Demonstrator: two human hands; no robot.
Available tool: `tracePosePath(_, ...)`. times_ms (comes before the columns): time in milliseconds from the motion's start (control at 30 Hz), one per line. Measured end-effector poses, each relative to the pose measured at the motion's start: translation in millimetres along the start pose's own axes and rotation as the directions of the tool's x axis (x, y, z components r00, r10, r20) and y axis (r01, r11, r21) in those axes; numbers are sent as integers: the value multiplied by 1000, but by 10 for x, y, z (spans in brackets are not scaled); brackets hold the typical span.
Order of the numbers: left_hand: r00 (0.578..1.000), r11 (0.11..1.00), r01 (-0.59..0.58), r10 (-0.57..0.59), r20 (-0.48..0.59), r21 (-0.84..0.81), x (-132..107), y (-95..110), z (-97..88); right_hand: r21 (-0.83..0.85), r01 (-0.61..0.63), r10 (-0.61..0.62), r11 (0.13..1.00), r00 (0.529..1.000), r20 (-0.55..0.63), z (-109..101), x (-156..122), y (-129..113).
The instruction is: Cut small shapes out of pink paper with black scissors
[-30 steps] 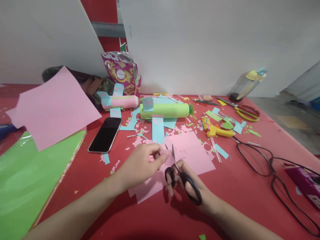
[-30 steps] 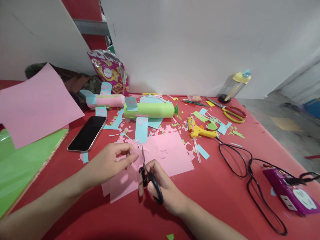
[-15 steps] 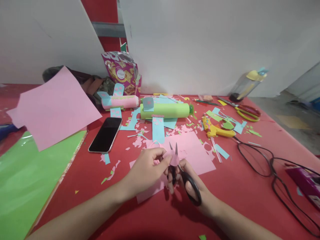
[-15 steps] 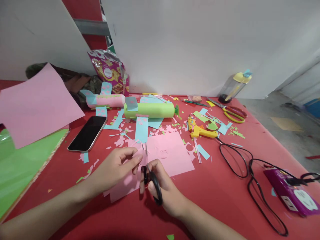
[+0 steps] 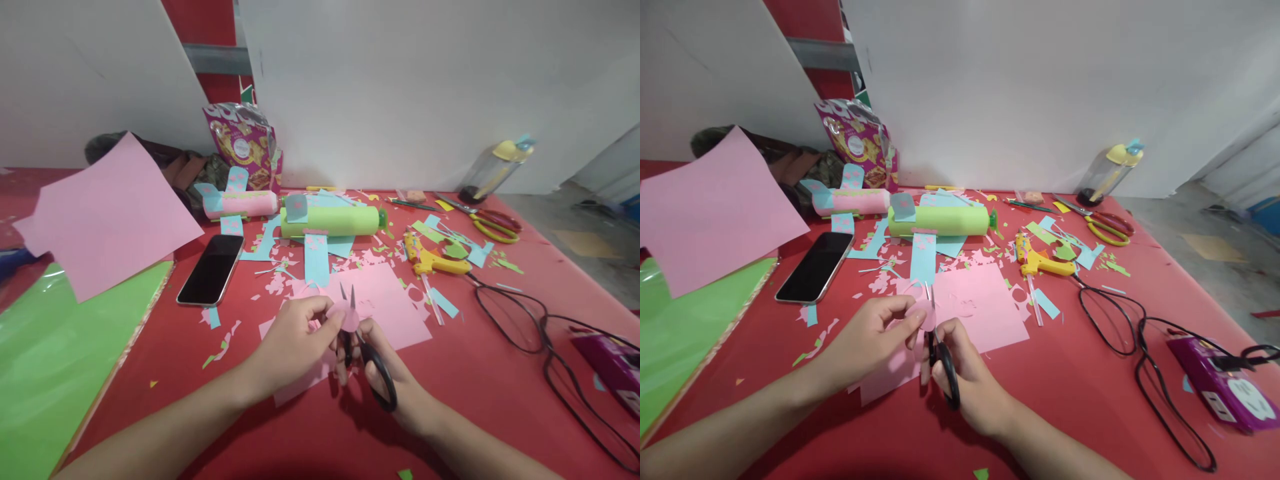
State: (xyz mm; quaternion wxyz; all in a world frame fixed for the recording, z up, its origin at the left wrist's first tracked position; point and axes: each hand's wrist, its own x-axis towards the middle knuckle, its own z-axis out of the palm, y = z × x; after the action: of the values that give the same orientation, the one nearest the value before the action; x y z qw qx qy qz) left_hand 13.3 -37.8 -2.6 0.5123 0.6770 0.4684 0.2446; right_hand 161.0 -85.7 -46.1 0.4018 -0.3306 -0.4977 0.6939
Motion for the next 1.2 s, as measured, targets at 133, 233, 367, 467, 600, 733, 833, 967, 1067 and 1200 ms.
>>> tracePosePath(133, 1000, 998, -15, 16, -15, 55, -6, 18, -23, 41, -14, 14, 999, 1000, -8, 1, -1, -4)
tracePosePath(233, 1000, 995, -22, 24, -17, 98, 1, 31, -37, 59, -33, 35, 998, 999, -23, 9, 3, -21)
tracePosePath(367, 1000, 990, 5, -3, -14, 139, 14, 42, -41, 60, -61, 64, 996, 997, -43, 23, 6, -49)
tracePosePath(467, 1000, 987, 26, -24, -10, 161, 17, 36, -48, 74, -77, 82, 994, 994, -69, 32, 10, -64)
tracePosePath(600, 1000, 987, 15, -13, -14, 159, 17, 17, -66, 92, -89, 98, 992, 991, -90, 39, 23, -71)
tracePosePath(733, 1000, 988, 4, 0, -27, 151, 20, 24, -87, 93, -100, 108, 991, 990, -95, 39, 23, -59)
tracePosePath(833, 1000, 992, -1, 5, -30, 128, 23, 41, -99, 93, -95, 104, 991, 990, -99, 40, 14, -43)
tracePosePath(967, 999, 993, -4, 9, -40, 121, 24, 46, -110, 102, -83, 93, 991, 990, -103, 42, 8, -21)
tracePosePath(1067, 999, 994, -3, 8, -50, 111, 23, 39, -123, 107, -76, 87, 991, 991, -101, 42, 10, -17)
tracePosePath(1200, 998, 996, -11, 17, -68, 90, 23, 32, -140, 93, -82, 91, 992, 991, -97, 48, 18, -39)
